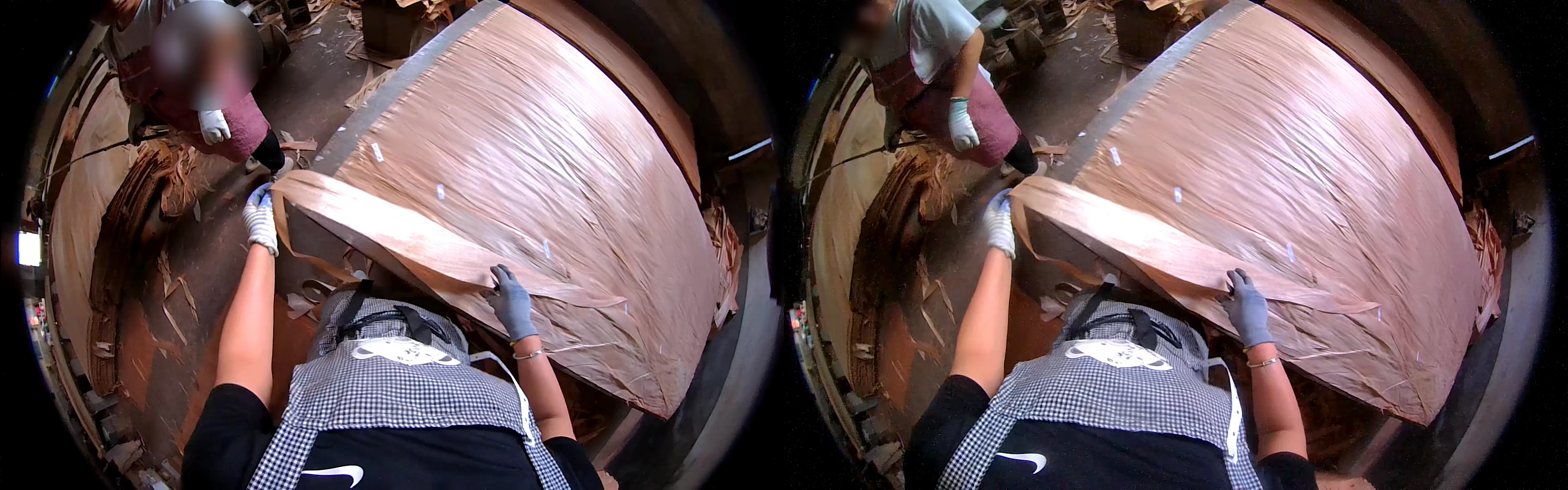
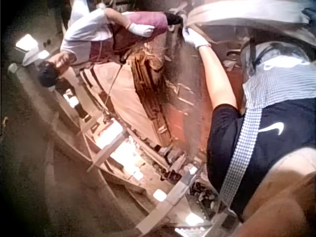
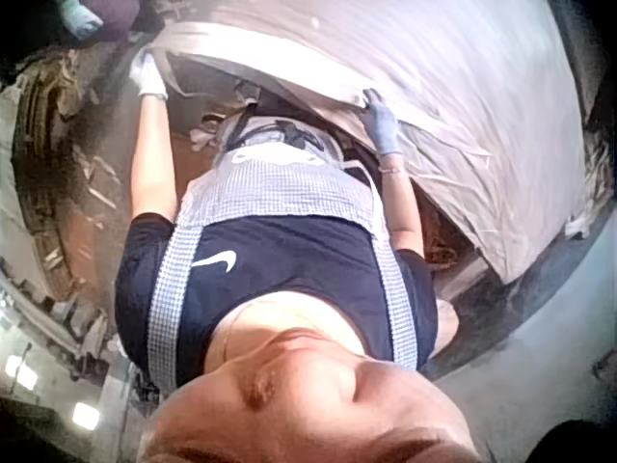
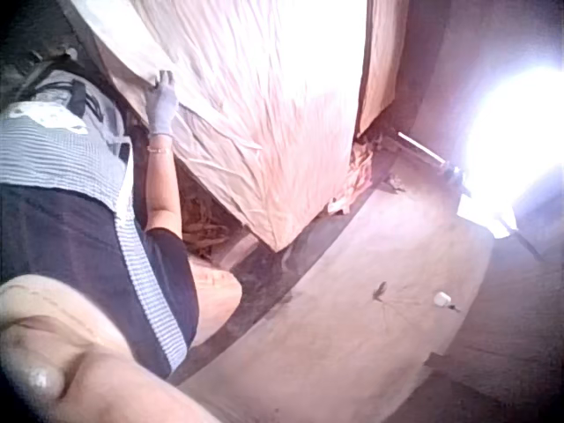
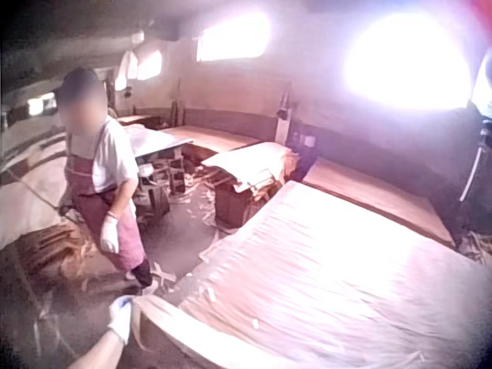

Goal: The person sorts and stacks thin veneer sheets by picking up individual sheets, carrying them across the workspace, and carefully aligning them onto various stacks on work tables.

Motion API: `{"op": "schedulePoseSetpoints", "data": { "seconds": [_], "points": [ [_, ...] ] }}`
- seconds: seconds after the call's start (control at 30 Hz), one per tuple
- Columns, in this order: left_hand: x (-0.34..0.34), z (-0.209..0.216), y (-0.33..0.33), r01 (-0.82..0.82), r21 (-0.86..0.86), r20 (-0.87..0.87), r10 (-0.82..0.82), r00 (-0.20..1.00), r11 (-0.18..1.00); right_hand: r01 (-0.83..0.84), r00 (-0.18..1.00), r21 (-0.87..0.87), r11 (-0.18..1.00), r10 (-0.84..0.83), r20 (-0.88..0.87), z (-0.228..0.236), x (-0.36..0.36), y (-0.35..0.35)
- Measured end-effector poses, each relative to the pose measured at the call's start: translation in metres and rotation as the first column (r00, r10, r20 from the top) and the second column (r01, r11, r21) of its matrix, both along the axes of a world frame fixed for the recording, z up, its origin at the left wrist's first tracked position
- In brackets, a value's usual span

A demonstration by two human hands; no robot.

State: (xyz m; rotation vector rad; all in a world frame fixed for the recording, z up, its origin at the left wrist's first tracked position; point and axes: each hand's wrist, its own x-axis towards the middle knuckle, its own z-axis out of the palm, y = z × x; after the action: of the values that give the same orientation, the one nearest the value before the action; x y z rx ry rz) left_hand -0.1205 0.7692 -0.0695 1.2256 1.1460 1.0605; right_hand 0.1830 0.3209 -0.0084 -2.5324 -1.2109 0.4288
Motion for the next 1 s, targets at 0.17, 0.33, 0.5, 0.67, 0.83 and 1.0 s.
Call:
{"op": "schedulePoseSetpoints", "data": {
  "seconds": [0.17, 0.33, 0.5, 0.67, 0.83, 1.0],
  "points": [
    [0.008, -0.037, 0.078, 0.228, 0.003, -0.298, -0.217, 0.930, 0.974, 0.128, 0.992, -0.086, 0.988, -0.126, 0.028, -0.009, -0.020, 0.053],
    [-0.003, -0.109, 0.086, 0.145, 0.087, -0.634, -0.058, 0.771, 0.986, 0.303, 0.951, -0.092, 0.948, -0.296, 0.085, -0.017, 0.005, 0.069],
    [0.004, -0.061, -0.033, 0.089, 0.279, -0.685, 0.133, 0.716, 0.956, 0.338, 0.932, -0.152, 0.929, -0.308, 0.190, -0.036, 0.010, 0.065],
    [-0.005, -0.111, 0.006, 0.099, -0.333, -0.406, -0.238, 0.883, 0.938, 0.338, 0.935, -0.184, 0.923, -0.306, 0.178, -0.038, 0.010, 0.076],
    [0.017, -0.110, 0.057, 0.187, -0.679, 0.051, -0.208, 0.977, 0.710, 0.334, 0.942, -0.276, 0.901, -0.311, 0.126, -0.036, 0.010, 0.080],
    [0.013, -0.117, 0.070, 0.103, -0.886, -0.044, -0.303, 0.952, 0.452, 0.326, 0.939, 0.021, 0.945, -0.326, 0.110, -0.036, 0.013, 0.076]
  ]
}}
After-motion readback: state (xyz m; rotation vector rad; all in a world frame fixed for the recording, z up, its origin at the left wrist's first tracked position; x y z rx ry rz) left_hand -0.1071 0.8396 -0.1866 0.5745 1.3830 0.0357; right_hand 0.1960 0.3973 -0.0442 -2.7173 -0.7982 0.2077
